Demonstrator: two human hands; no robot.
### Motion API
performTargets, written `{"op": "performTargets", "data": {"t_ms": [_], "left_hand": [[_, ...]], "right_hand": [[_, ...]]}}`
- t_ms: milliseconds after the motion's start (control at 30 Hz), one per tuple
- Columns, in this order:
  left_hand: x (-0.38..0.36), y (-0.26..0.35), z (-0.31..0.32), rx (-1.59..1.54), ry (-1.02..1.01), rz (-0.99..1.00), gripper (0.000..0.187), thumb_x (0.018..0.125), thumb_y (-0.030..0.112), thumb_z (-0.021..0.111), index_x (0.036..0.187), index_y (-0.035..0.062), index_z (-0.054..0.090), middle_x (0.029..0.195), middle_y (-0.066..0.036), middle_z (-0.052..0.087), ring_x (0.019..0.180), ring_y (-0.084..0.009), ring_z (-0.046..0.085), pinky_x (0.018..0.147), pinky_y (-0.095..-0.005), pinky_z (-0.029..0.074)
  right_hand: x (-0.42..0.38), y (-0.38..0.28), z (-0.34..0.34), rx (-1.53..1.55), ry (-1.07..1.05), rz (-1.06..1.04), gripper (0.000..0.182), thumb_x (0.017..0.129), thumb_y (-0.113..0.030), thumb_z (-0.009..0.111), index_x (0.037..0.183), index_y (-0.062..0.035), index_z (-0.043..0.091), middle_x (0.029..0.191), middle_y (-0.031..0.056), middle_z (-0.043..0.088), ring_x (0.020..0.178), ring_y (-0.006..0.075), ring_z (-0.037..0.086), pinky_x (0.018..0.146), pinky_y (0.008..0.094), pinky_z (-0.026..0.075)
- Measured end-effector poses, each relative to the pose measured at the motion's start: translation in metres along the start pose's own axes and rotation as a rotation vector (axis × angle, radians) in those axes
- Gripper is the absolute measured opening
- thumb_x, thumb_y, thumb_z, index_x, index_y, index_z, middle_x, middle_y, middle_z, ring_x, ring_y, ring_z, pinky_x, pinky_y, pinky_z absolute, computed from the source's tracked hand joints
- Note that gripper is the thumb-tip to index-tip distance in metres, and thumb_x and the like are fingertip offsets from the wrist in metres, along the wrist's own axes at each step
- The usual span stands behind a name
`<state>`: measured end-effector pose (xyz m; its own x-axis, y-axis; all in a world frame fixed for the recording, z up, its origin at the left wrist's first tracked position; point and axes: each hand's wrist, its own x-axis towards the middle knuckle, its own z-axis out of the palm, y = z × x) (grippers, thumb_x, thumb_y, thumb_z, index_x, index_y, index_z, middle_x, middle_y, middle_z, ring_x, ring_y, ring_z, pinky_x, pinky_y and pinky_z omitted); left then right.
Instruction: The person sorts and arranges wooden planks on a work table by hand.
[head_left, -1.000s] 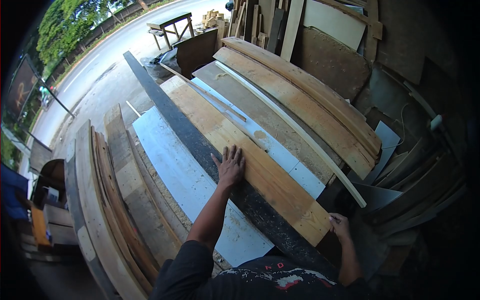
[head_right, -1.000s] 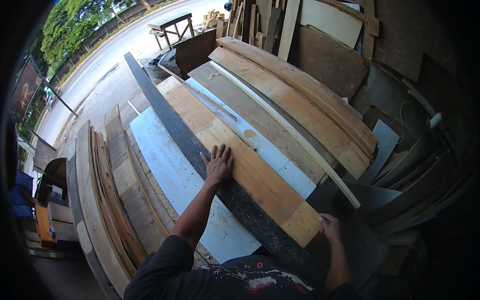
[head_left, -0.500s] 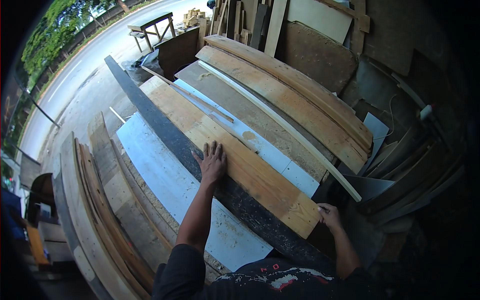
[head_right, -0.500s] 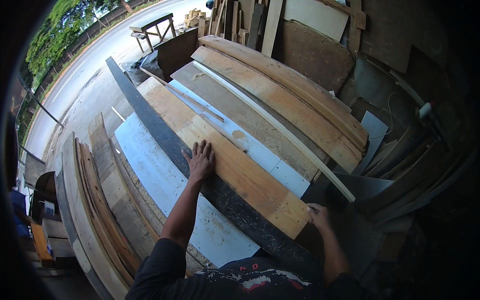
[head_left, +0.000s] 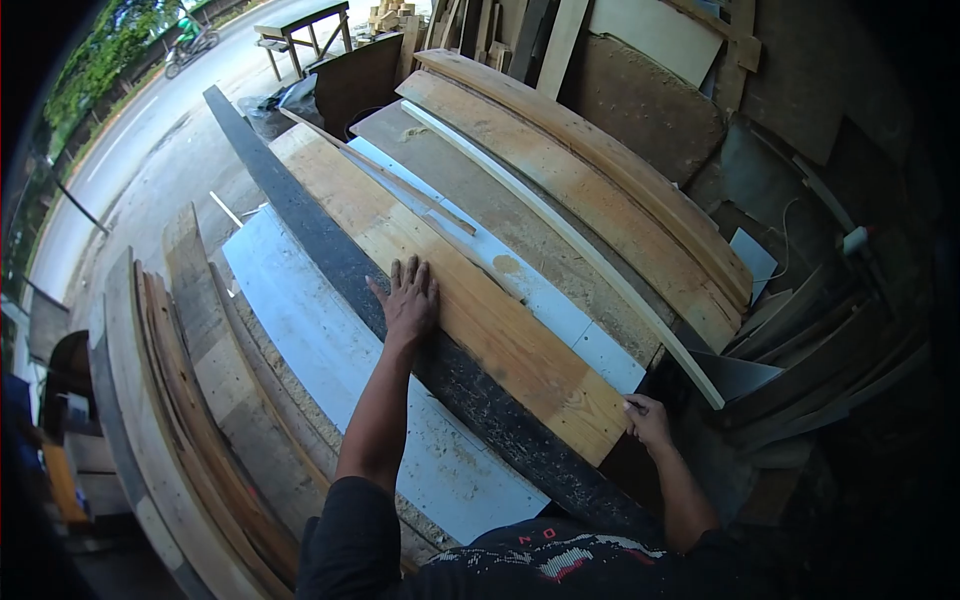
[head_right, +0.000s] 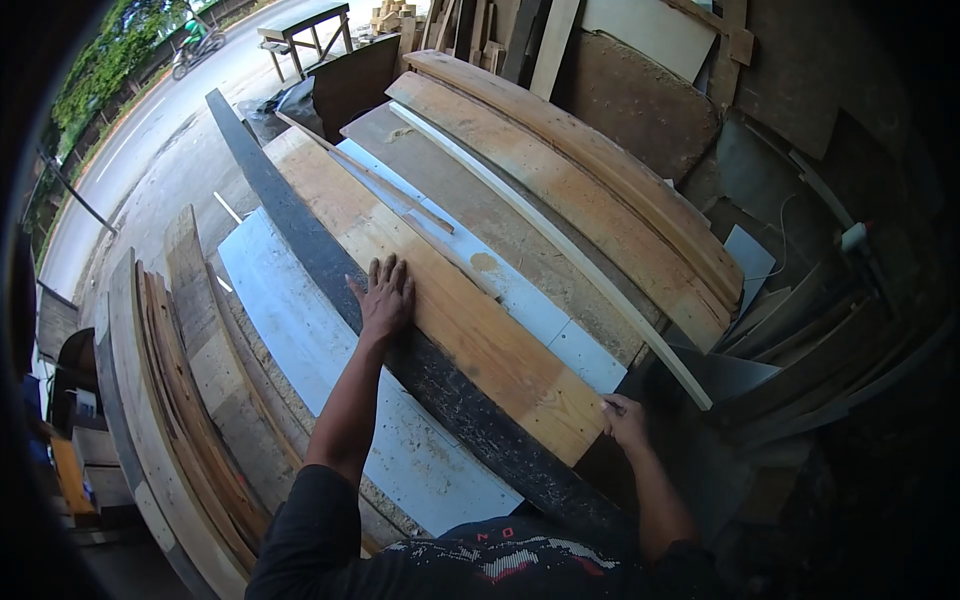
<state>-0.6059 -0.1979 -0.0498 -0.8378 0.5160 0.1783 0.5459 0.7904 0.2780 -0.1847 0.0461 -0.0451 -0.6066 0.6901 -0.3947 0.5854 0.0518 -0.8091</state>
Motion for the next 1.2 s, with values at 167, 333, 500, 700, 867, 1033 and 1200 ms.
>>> {"op": "performTargets", "data": {"t_ms": [167, 333, 500, 700, 867, 1033, 1200], "left_hand": [[0.012, -0.009, -0.006, 0.017, -0.034, -0.024, 0.051, 0.101, 0.040, 0.032, 0.144, 0.0137, 0.041, 0.154, -0.004, 0.032, 0.145, -0.0297, 0.020, 0.109, -0.0693, -0.007], [0.025, -0.022, -0.005, 0.028, -0.043, -0.030, 0.052, 0.101, 0.041, 0.032, 0.145, 0.0146, 0.040, 0.155, -0.003, 0.030, 0.146, -0.0287, 0.019, 0.110, -0.0684, -0.007], [0.037, -0.032, -0.006, 0.036, -0.047, -0.039, 0.052, 0.101, 0.042, 0.032, 0.145, 0.0150, 0.039, 0.155, -0.002, 0.030, 0.146, -0.0277, 0.019, 0.110, -0.0680, -0.006], [0.049, -0.043, -0.003, 0.042, -0.031, -0.049, 0.052, 0.101, 0.041, 0.032, 0.145, 0.0149, 0.039, 0.155, -0.002, 0.030, 0.146, -0.0276, 0.018, 0.110, -0.0683, -0.005], [0.060, -0.053, -0.008, 0.053, -0.048, -0.062, 0.051, 0.101, 0.041, 0.031, 0.145, 0.0146, 0.039, 0.155, -0.002, 0.030, 0.146, -0.0282, 0.018, 0.110, -0.0687, -0.005], [0.074, -0.058, -0.010, 0.080, -0.045, -0.086, 0.052, 0.101, 0.042, 0.031, 0.145, 0.0142, 0.040, 0.155, -0.003, 0.030, 0.146, -0.0294, 0.019, 0.110, -0.0696, -0.004], [0.087, -0.057, -0.011, 0.071, -0.065, -0.155, 0.054, 0.101, 0.044, 0.029, 0.145, 0.0137, 0.040, 0.156, -0.004, 0.028, 0.146, -0.0306, 0.018, 0.109, -0.0708, -0.004]], "right_hand": [[0.006, -0.014, 0.012, -0.019, 0.002, 0.021, 0.024, 0.091, -0.014, 0.064, 0.111, -0.0009, 0.067, 0.061, 0.0012, 0.058, 0.044, 0.0065, 0.049, 0.041, 0.0227, 0.036], [0.015, -0.024, 0.023, -0.045, -0.006, 0.019, 0.027, 0.091, -0.018, 0.065, 0.113, -0.0021, 0.066, 0.058, 0.0010, 0.056, 0.042, 0.0066, 0.048, 0.037, 0.0218, 0.034], [0.022, -0.031, 0.032, -0.034, -0.004, 0.054, 0.027, 0.091, -0.018, 0.065, 0.114, -0.0028, 0.066, 0.056, 0.0006, 0.055, 0.041, 0.0063, 0.047, 0.036, 0.0218, 0.033], [0.030, -0.046, 0.043, -0.048, -0.010, 0.068, 0.025, 0.091, -0.017, 0.065, 0.113, -0.0035, 0.067, 0.055, 0.0006, 0.055, 0.042, 0.0066, 0.047, 0.039, 0.0232, 0.034], [0.040, -0.047, 0.056, -0.026, -0.011, 0.035, 0.026, 0.091, -0.017, 0.065, 0.113, -0.0034, 0.067, 0.056, 0.0008, 0.056, 0.043, 0.0066, 0.048, 0.041, 0.0231, 0.035], [0.046, -0.063, 0.065, -0.032, -0.032, 0.004, 0.026, 0.092, -0.018, 0.064, 0.114, -0.0042, 0.066, 0.054, -0.0005, 0.054, 0.041, 0.0060, 0.046, 0.036, 0.0227, 0.032], [0.054, -0.069, 0.075, -0.070, -0.012, -0.022, 0.023, 0.093, -0.018, 0.063, 0.111, -0.0045, 0.067, 0.056, 0.0028, 0.058, 0.042, 0.0087, 0.050, 0.039, 0.0248, 0.037]]}}
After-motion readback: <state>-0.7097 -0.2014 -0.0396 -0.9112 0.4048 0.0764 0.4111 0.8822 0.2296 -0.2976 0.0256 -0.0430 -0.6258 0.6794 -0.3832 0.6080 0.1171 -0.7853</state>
